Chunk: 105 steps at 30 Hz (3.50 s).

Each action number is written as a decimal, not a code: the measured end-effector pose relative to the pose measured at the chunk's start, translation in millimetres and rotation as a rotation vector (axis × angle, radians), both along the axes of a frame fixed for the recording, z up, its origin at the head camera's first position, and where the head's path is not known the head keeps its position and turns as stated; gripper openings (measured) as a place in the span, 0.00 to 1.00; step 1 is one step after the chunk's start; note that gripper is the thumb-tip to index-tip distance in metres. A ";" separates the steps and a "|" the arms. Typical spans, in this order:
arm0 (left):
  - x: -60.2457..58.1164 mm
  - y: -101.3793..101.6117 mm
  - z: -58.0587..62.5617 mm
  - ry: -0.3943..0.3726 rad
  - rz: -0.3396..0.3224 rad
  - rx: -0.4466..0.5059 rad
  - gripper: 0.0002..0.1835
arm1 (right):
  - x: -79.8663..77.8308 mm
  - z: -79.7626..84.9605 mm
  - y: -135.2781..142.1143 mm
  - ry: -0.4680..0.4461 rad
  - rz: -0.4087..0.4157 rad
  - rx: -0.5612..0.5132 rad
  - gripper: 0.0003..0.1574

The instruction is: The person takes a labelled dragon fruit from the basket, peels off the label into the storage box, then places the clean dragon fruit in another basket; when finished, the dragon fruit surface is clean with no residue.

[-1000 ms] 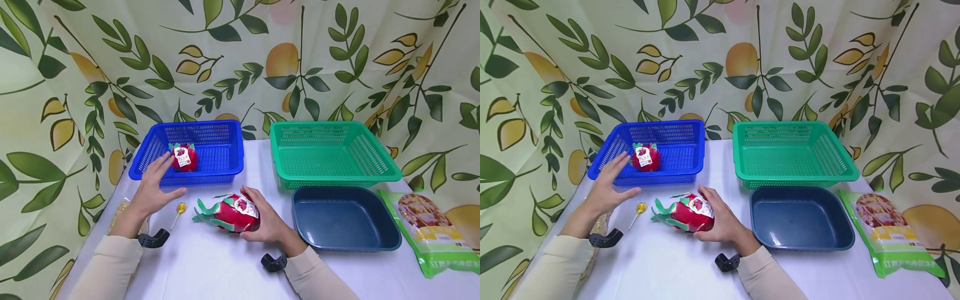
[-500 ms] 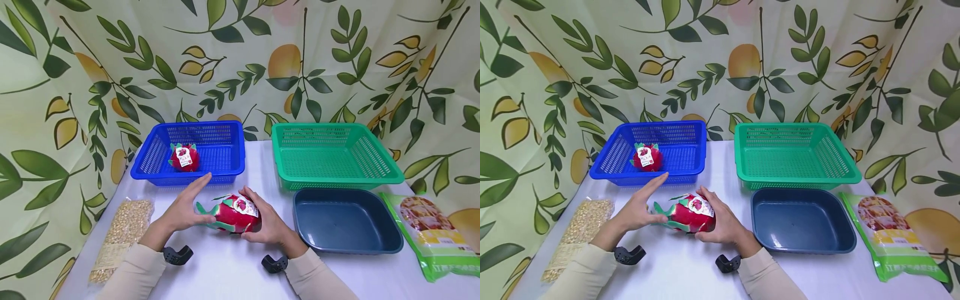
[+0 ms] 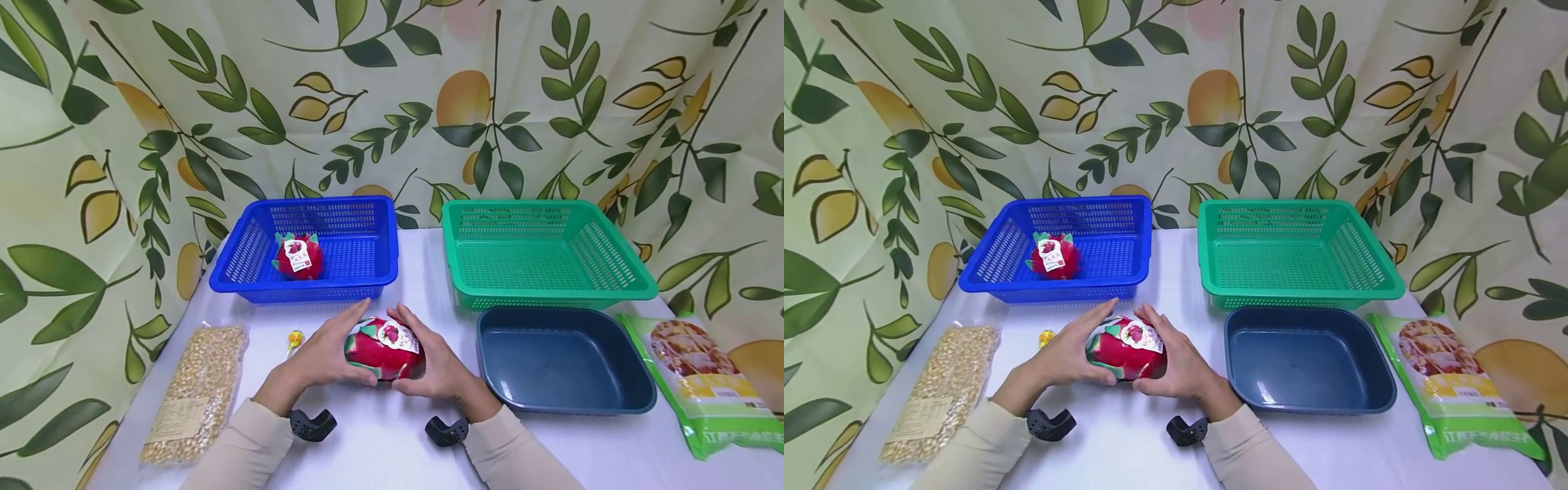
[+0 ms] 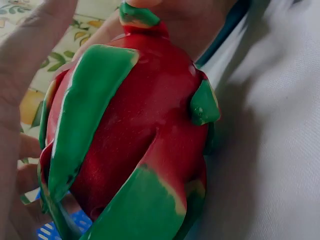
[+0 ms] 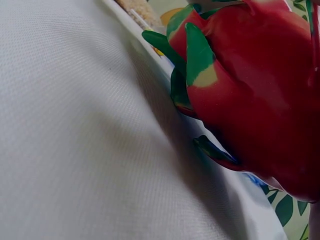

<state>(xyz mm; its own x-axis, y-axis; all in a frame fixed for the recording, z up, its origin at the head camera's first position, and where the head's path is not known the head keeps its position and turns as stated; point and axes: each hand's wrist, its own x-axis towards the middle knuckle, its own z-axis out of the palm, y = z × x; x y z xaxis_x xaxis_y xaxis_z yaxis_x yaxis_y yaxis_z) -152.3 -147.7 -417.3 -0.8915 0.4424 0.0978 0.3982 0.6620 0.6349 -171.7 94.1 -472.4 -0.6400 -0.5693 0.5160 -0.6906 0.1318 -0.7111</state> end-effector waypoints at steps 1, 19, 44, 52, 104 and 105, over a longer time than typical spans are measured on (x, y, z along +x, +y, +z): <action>0.4 0.4 -0.8 0.005 0.005 -0.012 0.64 | -0.1 -0.5 -0.7 0.001 0.004 -0.002 0.71; -2.5 4.7 -6.2 0.018 0.062 -0.070 0.57 | 7.1 9.3 -4.7 0.001 -0.072 0.099 0.69; -4.1 3.4 -8.0 -0.026 0.074 -0.031 0.55 | -22.6 123.3 -3.2 -0.158 -0.091 0.293 0.39; -5.3 10.0 -11.1 -0.042 0.039 -0.041 0.56 | -50.5 113.8 1.7 -0.221 0.131 0.458 0.25; -5.9 4.9 -6.9 -0.078 0.080 -0.070 0.55 | -70.5 140.5 108.9 -0.495 0.659 0.239 0.08; -6.0 4.8 -6.9 -0.082 0.083 -0.069 0.55 | -69.0 135.4 115.7 -0.510 0.676 0.248 0.08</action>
